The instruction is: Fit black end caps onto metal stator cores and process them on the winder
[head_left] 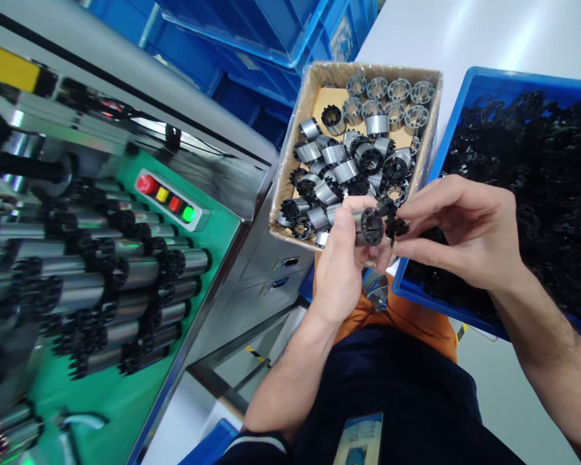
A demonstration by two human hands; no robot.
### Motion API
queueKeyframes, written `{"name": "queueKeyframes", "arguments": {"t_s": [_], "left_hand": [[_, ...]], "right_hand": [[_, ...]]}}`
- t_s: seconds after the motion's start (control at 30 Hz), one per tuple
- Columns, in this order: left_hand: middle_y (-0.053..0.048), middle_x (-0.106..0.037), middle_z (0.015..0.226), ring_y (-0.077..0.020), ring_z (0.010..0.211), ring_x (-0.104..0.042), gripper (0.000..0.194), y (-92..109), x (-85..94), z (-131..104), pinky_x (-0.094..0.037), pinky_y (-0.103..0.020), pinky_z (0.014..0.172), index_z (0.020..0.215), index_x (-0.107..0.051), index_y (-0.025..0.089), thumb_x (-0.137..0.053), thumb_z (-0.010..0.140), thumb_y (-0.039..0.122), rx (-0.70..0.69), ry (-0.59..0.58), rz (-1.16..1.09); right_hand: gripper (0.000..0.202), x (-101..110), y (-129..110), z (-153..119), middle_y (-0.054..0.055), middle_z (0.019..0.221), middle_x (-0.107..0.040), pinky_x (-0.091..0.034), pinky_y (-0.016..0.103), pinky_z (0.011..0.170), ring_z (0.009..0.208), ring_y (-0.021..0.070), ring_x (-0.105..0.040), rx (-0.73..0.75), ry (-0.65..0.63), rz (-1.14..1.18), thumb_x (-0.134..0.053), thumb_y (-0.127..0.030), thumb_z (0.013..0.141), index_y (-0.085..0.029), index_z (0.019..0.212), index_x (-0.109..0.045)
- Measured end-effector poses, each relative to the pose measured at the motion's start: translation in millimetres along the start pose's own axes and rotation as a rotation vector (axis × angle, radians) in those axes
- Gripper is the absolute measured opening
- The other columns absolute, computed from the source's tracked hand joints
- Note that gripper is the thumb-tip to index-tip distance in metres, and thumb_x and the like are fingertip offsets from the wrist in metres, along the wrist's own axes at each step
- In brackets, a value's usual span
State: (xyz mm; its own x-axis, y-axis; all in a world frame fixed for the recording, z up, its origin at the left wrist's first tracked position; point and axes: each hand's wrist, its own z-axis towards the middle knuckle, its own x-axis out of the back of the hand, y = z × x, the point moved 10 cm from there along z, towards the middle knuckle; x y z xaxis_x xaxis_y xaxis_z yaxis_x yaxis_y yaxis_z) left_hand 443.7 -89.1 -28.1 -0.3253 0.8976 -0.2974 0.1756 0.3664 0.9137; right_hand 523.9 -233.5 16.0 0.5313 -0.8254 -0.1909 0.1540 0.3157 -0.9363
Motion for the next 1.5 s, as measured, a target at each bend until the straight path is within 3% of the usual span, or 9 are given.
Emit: {"name": "queueKeyframes", "arguments": {"t_s": [0.23,0.6,0.8,0.9,0.97,1.07,1.17,1.37,1.5], "left_hand": [[-0.004,-0.072,0.098,-0.0206,0.076,-0.062,0.056,8,-1.0,-4,-0.058,-0.036,0.071,0.131,-0.075,0.032,-0.064,0.115,0.084,-0.045,0.039,0.137],[-0.003,-0.069,0.097,-0.0166,0.070,-0.053,0.057,8,-1.5,-5,-0.048,-0.032,0.063,0.124,-0.075,0.028,-0.062,0.117,0.083,-0.033,-0.031,0.179],[-0.006,-0.074,0.117,-0.0242,0.098,-0.068,0.046,37,-1.2,-4,-0.058,-0.038,0.088,0.137,-0.076,0.030,-0.060,0.122,0.070,-0.178,-0.096,0.322],[-0.006,-0.071,0.127,-0.0256,0.105,-0.064,0.039,84,17.5,41,-0.054,-0.042,0.101,0.141,-0.073,0.033,-0.069,0.120,0.066,-0.442,-0.037,0.581],[-0.006,-0.069,0.121,-0.0283,0.110,-0.060,0.045,110,35.0,96,-0.051,-0.047,0.110,0.134,-0.069,0.032,-0.082,0.111,0.069,-0.592,0.013,0.690],[-0.003,-0.067,0.107,-0.0314,0.121,-0.056,0.048,117,60.4,199,-0.044,-0.050,0.120,0.112,-0.068,0.033,-0.104,0.089,0.054,-0.554,0.021,0.779],[-0.003,-0.060,0.093,-0.0359,0.125,-0.054,0.048,105,79.0,275,-0.041,-0.050,0.124,0.090,-0.064,0.035,-0.106,0.068,0.027,-0.411,0.072,0.856],[-0.003,-0.067,0.098,-0.0292,0.128,-0.049,0.030,95,57.4,303,-0.036,-0.043,0.135,0.094,-0.076,0.028,-0.098,0.076,0.019,-0.433,-0.041,1.094],[0.005,-0.065,0.075,-0.0257,0.107,-0.055,0.050,76,50.3,322,-0.045,-0.040,0.131,0.086,-0.080,0.029,-0.092,0.061,-0.013,-0.118,-0.009,1.110]], "right_hand": [[0.046,-8,5,-1,0.000,0.110,-0.093,-0.081,0.033,0.084,0.085,0.0191,-0.089,-0.033,-0.053,0.025,-0.106,-0.025,0.094,-0.035,0.137,-0.093],[0.038,-13,11,-2,-0.001,0.098,-0.090,-0.071,0.030,0.069,0.077,0.0165,-0.081,0.010,-0.095,0.004,-0.106,-0.024,0.093,-0.038,0.127,-0.098],[0.034,-8,8,3,0.001,0.103,-0.091,-0.072,0.036,0.076,0.084,0.0200,-0.082,0.094,-0.075,-0.060,-0.105,-0.035,0.096,-0.038,0.129,-0.097],[0.022,36,2,10,0.004,0.109,-0.089,-0.073,0.045,0.093,0.095,0.0260,-0.082,0.088,0.029,-0.500,-0.099,-0.033,0.100,-0.036,0.122,-0.096],[0.021,69,9,9,0.009,0.120,-0.086,-0.072,0.054,0.103,0.108,0.0338,-0.082,-0.035,0.108,-0.925,-0.092,-0.029,0.103,-0.032,0.123,-0.093],[0.048,88,44,0,0.021,0.151,-0.075,-0.071,0.065,0.108,0.133,0.0477,-0.076,-0.302,-0.027,-1.370,-0.091,-0.026,0.099,-0.021,0.146,-0.082],[0.067,75,73,-10,0.027,0.163,-0.066,-0.072,0.061,0.109,0.138,0.0481,-0.074,-0.446,-0.210,-1.483,-0.088,-0.025,0.101,-0.012,0.162,-0.065],[0.049,59,78,-9,0.025,0.143,-0.070,-0.071,0.057,0.102,0.123,0.0460,-0.078,-0.510,-0.230,-1.510,-0.081,-0.017,0.102,-0.013,0.147,-0.063],[0.042,65,80,-12,0.026,0.147,-0.067,-0.068,0.052,0.098,0.121,0.0432,-0.080,-0.604,-0.256,-1.492,-0.073,-0.014,0.107,-0.014,0.147,-0.064]]}}
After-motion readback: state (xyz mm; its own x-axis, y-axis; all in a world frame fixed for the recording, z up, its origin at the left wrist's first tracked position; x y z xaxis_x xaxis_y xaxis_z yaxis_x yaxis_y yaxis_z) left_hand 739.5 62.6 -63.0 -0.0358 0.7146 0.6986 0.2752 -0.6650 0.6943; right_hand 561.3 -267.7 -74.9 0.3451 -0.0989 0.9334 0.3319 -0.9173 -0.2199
